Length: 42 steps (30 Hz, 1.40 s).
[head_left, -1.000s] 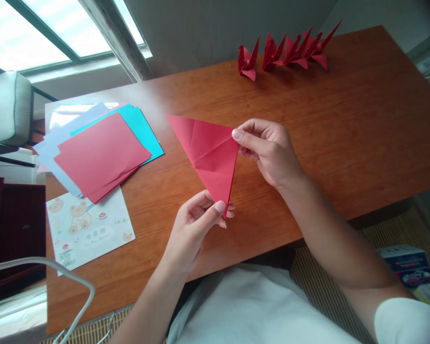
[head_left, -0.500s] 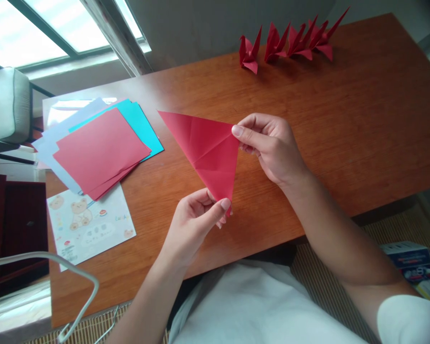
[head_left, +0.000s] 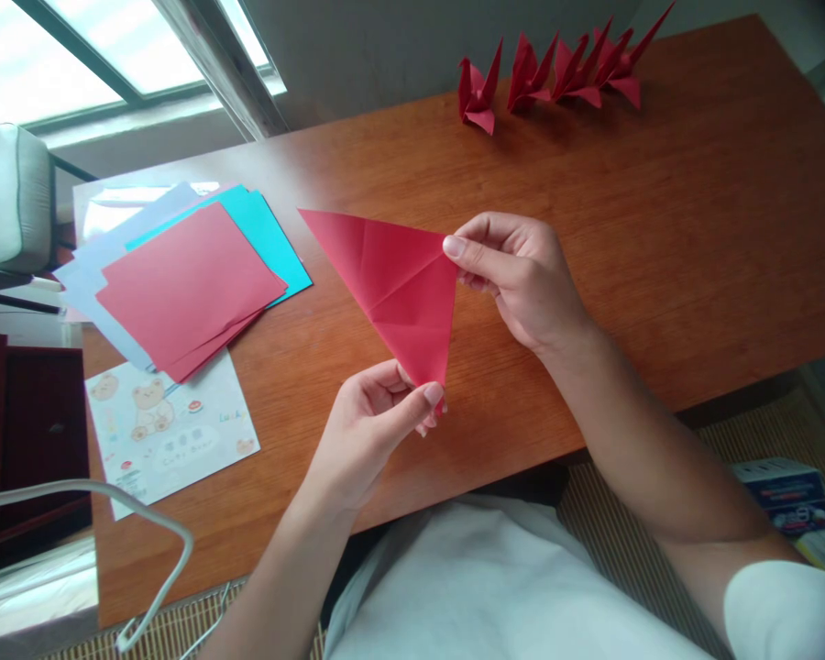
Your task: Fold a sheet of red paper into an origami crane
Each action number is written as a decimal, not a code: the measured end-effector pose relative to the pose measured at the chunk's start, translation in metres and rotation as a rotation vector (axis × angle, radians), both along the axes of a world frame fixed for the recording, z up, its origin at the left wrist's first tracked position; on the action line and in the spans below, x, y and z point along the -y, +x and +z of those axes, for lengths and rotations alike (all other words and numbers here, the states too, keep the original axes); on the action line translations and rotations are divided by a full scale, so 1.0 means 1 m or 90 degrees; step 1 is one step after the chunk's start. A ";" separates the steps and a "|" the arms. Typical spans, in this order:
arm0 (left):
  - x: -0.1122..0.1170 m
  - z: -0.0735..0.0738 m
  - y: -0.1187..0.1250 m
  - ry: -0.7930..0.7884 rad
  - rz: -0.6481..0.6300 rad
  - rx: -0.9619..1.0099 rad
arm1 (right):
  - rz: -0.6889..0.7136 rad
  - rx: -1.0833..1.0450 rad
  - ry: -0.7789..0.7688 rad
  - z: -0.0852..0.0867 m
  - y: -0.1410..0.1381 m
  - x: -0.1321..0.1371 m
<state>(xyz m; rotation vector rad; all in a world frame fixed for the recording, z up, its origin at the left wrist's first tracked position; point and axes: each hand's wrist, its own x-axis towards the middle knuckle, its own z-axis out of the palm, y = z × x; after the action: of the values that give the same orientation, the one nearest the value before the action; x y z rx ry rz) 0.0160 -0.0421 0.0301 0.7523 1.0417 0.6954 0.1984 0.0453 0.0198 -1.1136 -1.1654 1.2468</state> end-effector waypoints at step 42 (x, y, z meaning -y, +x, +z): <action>0.000 0.001 0.002 0.000 0.003 -0.006 | 0.000 0.015 0.029 0.000 -0.003 0.000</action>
<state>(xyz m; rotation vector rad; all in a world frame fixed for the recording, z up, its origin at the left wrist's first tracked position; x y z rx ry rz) 0.0185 -0.0420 0.0313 0.7543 1.0528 0.6965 0.1956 0.0452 0.0197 -1.0971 -1.2058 1.2044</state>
